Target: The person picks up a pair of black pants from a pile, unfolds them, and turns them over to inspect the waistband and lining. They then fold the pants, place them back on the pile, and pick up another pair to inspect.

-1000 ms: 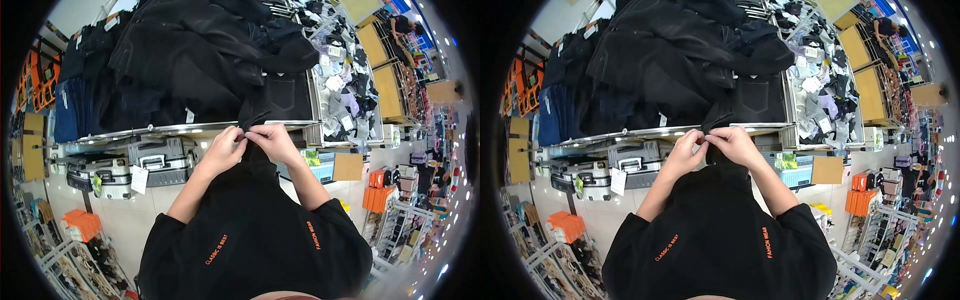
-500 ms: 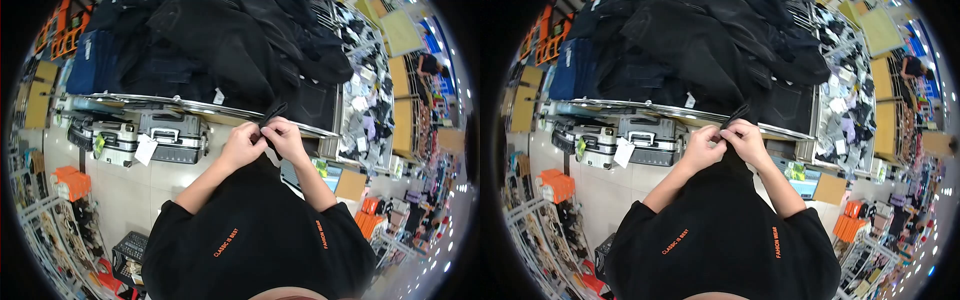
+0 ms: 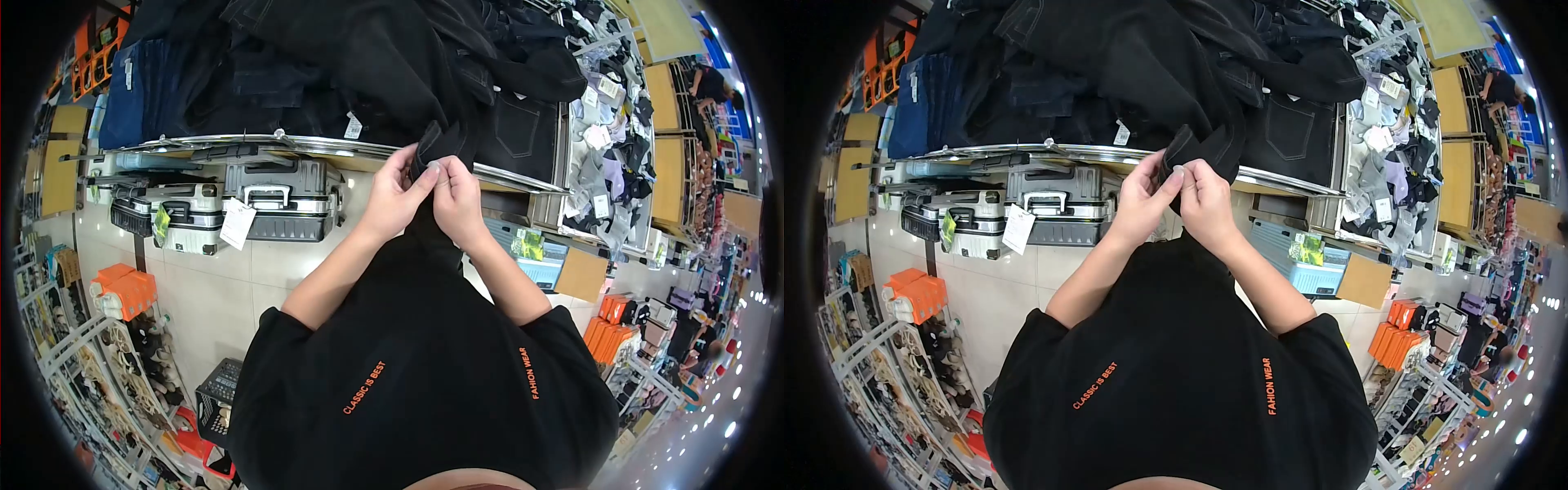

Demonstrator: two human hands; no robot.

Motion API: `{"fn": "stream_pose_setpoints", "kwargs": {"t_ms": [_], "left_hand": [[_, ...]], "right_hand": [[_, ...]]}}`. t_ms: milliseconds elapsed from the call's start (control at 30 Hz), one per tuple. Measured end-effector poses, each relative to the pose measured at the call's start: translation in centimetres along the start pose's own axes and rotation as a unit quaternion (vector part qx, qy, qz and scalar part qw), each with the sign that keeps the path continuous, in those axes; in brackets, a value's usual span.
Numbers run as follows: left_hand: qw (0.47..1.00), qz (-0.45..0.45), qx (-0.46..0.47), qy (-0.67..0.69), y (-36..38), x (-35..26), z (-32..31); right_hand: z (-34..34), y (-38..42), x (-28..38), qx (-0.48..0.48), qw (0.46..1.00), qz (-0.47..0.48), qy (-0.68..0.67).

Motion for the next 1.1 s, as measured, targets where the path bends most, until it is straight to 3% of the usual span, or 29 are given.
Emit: {"fn": "stream_pose_setpoints", "kwargs": {"t_ms": [33, 200, 333, 400, 433, 500, 567, 667, 700, 733, 800, 833, 900, 967, 1100], "left_hand": [[0.998, 0.051, -0.015, 0.037, 0.0, 0.5, 0.6], [0.992, 0.056, -0.038, 0.106, -0.5, 2.0, 2.0], [0.954, 0.090, -0.137, 0.252, -0.7, 2.1, 3.1], [0.929, 0.128, -0.108, 0.331, -1.2, 1.7, 3.7], [0.932, 0.131, -0.079, 0.330, -1.2, 1.7, 4.2], [0.964, 0.139, -0.049, 0.219, -1.3, 1.5, 3.9], [0.990, 0.105, 0.002, 0.097, -1.6, 0.9, 3.1], [0.996, 0.072, 0.025, -0.036, -2.1, 0.6, 2.8], [0.997, 0.061, 0.004, -0.037, -2.1, 0.6, 2.9], [0.995, 0.085, -0.015, 0.052, -2.2, 0.5, 3.0], [0.960, 0.163, -0.013, 0.228, -1.7, -0.8, 2.8], [0.942, 0.167, 0.047, 0.286, -1.7, -0.1, 3.8], [0.933, 0.169, 0.065, 0.311, -1.2, -0.1, 3.9], [0.911, 0.149, 0.129, 0.362, -1.1, 0.4, 4.4], [0.889, 0.132, 0.158, 0.409, -0.7, 0.5, 4.3]], "right_hand": [[0.0, 0.0, 0.2, 0.001, 1.000, -0.023, -0.012], [0.8, 0.6, -0.5, -0.006, 0.996, -0.083, -0.040], [1.7, -0.2, -2.5, -0.074, 0.912, -0.237, -0.326], [3.0, -0.8, -2.3, -0.035, 0.866, -0.268, -0.420], [3.8, -1.0, -3.4, 0.012, 0.864, -0.240, -0.442], [5.0, -1.1, -3.1, 0.081, 0.944, -0.167, -0.272], [5.9, -1.9, -0.3, 0.160, 0.972, -0.074, -0.155], [7.1, -2.5, -1.4, 0.200, 0.964, -0.151, -0.086], [7.4, -2.6, -2.0, 0.172, 0.958, -0.173, -0.151], [6.9, -2.7, -2.5, 0.094, 0.906, -0.218, -0.351], [7.2, -2.6, -1.5, 0.063, 0.844, -0.276, -0.456], [7.1, -2.4, -1.7, 0.070, 0.825, -0.276, -0.488], [7.0, -2.1, -2.1, 0.089, 0.784, -0.275, -0.550], [6.9, -2.1, -1.4, 0.084, 0.778, -0.276, -0.559], [7.0, -1.7, -1.0, 0.063, 0.760, -0.288, -0.579]]}}
Point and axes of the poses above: each hand's wrist, its own y-axis away from the middle knuckle, its own z-axis out of the back of the hand, x = y × z, the point moved 1 cm from there along -y, towards the middle knuckle
